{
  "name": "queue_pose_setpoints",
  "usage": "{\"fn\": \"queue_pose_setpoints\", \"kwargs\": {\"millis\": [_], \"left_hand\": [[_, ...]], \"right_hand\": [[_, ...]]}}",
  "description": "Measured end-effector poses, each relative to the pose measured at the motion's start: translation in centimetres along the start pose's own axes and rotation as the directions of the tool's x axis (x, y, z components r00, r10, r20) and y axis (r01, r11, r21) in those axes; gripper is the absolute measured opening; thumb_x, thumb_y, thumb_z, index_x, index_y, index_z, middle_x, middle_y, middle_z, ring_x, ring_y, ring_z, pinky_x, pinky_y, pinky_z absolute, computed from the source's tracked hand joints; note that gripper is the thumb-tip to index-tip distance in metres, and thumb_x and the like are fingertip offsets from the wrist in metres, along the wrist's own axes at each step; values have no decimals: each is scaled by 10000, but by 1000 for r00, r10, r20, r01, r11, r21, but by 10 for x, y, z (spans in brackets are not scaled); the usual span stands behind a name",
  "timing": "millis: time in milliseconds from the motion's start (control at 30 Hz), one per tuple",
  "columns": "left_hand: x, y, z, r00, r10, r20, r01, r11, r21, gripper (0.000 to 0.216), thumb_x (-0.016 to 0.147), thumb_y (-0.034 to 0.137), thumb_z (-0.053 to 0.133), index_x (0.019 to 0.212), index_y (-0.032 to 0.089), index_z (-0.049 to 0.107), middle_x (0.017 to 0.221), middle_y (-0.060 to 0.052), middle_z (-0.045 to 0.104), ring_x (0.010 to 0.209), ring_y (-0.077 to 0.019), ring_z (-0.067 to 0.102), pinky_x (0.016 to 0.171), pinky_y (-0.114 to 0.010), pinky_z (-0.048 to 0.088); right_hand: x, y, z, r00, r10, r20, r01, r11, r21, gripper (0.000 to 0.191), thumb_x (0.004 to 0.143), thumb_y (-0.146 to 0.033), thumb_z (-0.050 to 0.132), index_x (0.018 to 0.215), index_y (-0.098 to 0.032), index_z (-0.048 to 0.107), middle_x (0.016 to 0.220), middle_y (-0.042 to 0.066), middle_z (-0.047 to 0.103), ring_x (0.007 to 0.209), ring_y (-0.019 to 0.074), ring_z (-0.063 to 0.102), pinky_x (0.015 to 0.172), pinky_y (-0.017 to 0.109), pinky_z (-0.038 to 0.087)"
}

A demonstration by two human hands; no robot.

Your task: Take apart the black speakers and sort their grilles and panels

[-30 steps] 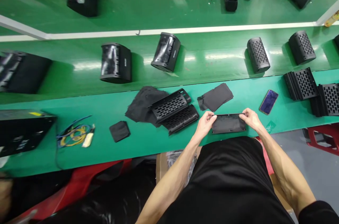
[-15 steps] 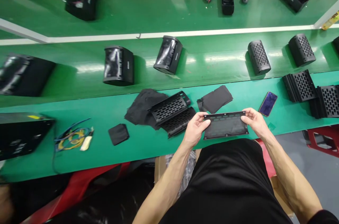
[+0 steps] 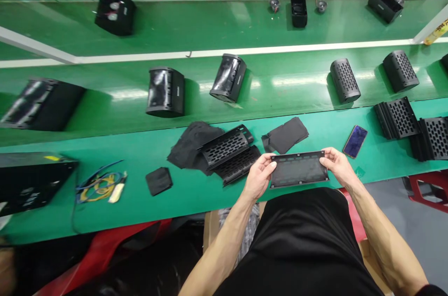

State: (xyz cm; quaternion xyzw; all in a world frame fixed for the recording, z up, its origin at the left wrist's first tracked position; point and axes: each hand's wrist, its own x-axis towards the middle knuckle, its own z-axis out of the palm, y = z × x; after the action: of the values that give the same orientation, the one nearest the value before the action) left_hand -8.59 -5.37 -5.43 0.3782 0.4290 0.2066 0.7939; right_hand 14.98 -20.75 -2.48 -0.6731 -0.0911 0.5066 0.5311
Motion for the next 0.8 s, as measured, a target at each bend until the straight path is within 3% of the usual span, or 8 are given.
{"fn": "queue_pose_setpoints", "kwargs": {"millis": [333,533,800], "left_hand": [[0,2,-1,1000,-13,0,13,1000,-19,478,712,450,891,1058,200,675,956,-25,722,805,-156,660,729,-258,540],[0,1,0,1000,0,-29,0,1000,6,460,727,479,862,1046,203,678,898,-9,693,741,-139,615,669,-237,500],[0,1,-1,999,0,-45,0,1000,-2,411,750,456,832,1045,209,689,829,14,633,691,-128,567,648,-237,484]], "right_hand": [[4,6,-2,1000,-18,20,18,1000,10,433,670,-414,932,976,-224,692,826,-9,676,715,151,591,672,272,470],[4,4,0,1000,-5,15,5,1000,-10,461,692,-509,909,979,-228,683,822,7,691,689,163,593,635,278,465],[7,5,3,1000,-1,-13,1,1000,-4,474,707,-549,892,979,-234,668,717,-43,599,592,127,487,573,257,385]]}}
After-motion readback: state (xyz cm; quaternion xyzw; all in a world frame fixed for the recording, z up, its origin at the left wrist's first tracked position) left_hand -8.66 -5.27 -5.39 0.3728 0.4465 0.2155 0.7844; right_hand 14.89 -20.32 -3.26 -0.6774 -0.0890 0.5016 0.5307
